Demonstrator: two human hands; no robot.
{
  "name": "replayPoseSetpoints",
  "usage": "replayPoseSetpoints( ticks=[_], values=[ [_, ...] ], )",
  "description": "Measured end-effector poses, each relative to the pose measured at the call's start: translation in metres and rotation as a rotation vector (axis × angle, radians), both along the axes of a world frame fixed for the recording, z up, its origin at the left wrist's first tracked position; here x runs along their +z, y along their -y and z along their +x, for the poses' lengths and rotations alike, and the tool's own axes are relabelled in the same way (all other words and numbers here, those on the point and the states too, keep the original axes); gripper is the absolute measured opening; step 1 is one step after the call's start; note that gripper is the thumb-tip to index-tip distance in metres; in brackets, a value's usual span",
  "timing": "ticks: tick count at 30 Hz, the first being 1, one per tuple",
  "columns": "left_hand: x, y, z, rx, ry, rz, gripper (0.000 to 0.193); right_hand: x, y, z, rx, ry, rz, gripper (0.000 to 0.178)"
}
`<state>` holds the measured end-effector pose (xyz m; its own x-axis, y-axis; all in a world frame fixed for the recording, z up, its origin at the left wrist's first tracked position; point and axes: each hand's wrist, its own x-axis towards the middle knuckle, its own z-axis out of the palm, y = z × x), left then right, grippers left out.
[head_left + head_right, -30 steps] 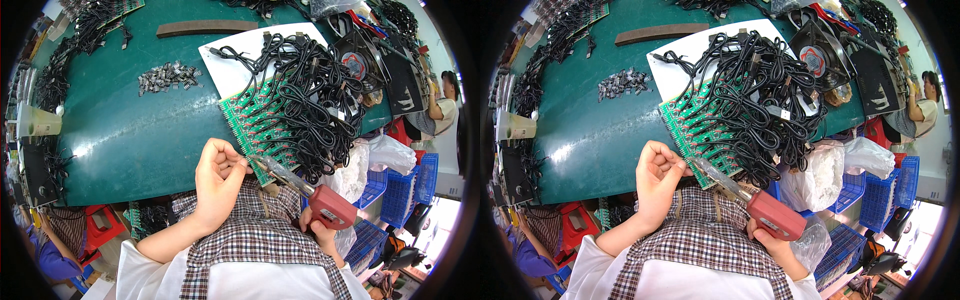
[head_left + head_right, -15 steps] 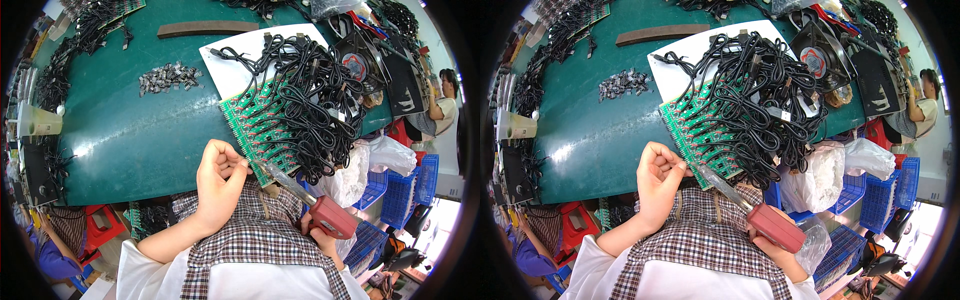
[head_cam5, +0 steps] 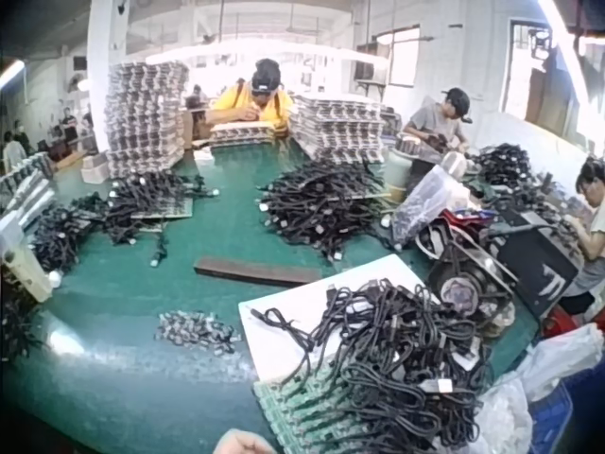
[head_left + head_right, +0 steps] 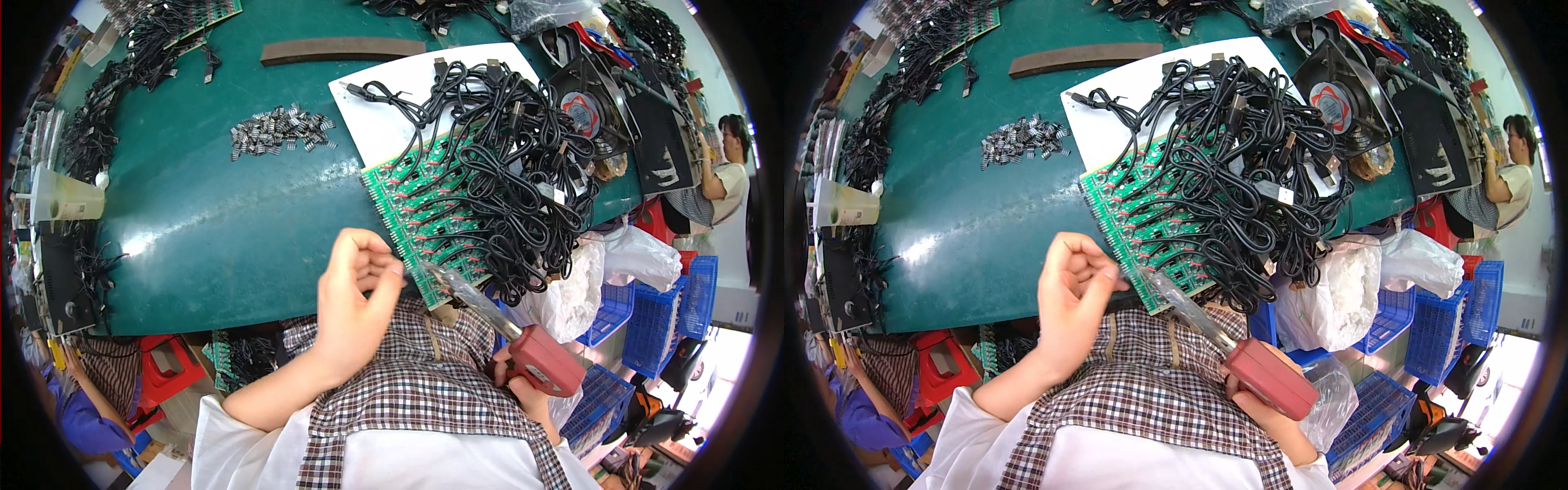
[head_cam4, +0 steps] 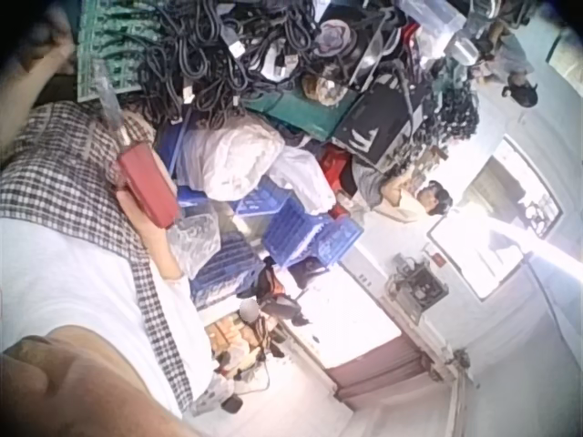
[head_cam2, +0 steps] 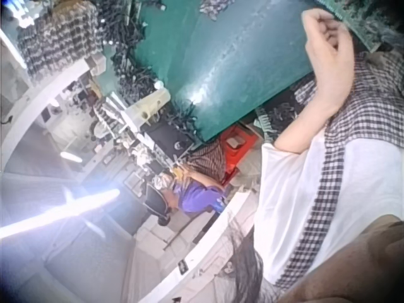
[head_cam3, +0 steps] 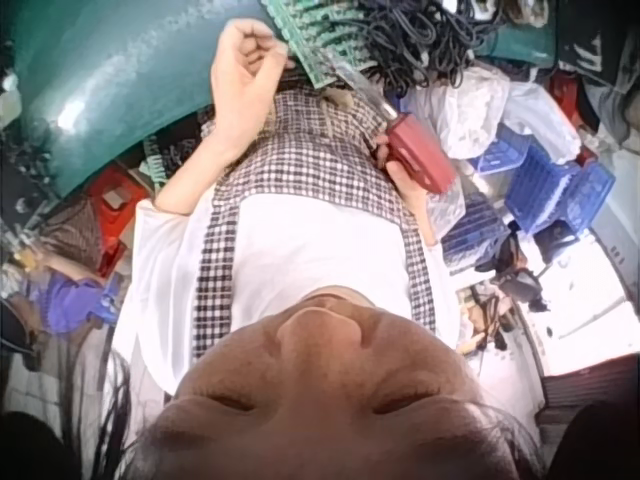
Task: The person solders electronic components onto a circuit board using a soldering iron, sets the board aside to place a new one on the table, and solders components onto the new board.
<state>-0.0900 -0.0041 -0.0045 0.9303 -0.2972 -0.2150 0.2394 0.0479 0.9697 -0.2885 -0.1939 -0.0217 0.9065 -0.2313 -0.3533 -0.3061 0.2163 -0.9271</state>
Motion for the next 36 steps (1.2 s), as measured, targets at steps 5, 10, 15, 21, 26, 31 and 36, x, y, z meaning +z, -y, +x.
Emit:
replayPoseSetpoints(
  ticks=[5,10,15,21,26,31,36],
  values=[
    [-0.005,-0.029,0.075,0.101,0.445,0.555,0.022,0.013,-0.017,0.006,-0.172,0.099,0.155,0.069],
    [-0.012,-0.027,0.116,-0.060,0.740,0.808,0.027,0.008,-0.014,0.012,-0.122,0.214,0.144,0.064],
    [-0.013,-0.022,0.140,-0.234,0.769,0.788,0.010,0.014,-0.016,0.012,-0.121,0.204,0.072,0.063],
    [0.005,-0.024,0.130,-0.356,0.783,0.856,0.009,0.011,-0.016,0.010,-0.137,0.249,0.067,0.061],
    [0.005,-0.042,0.081,-0.289,0.062,0.290,0.014,0.015,-0.014,0.011,-0.118,0.189,0.088,0.060],
    [0.011,-0.023,0.020,-0.255,-0.287,-0.033,0.014,0.013,-0.013,0.009,-0.111,0.176,0.081,0.059],
    [0.004,-0.004,0.006,-0.188,-0.163,-0.040,0.021,0.012,-0.011,0.008,-0.115,0.152,0.055,0.058]
  ],
)
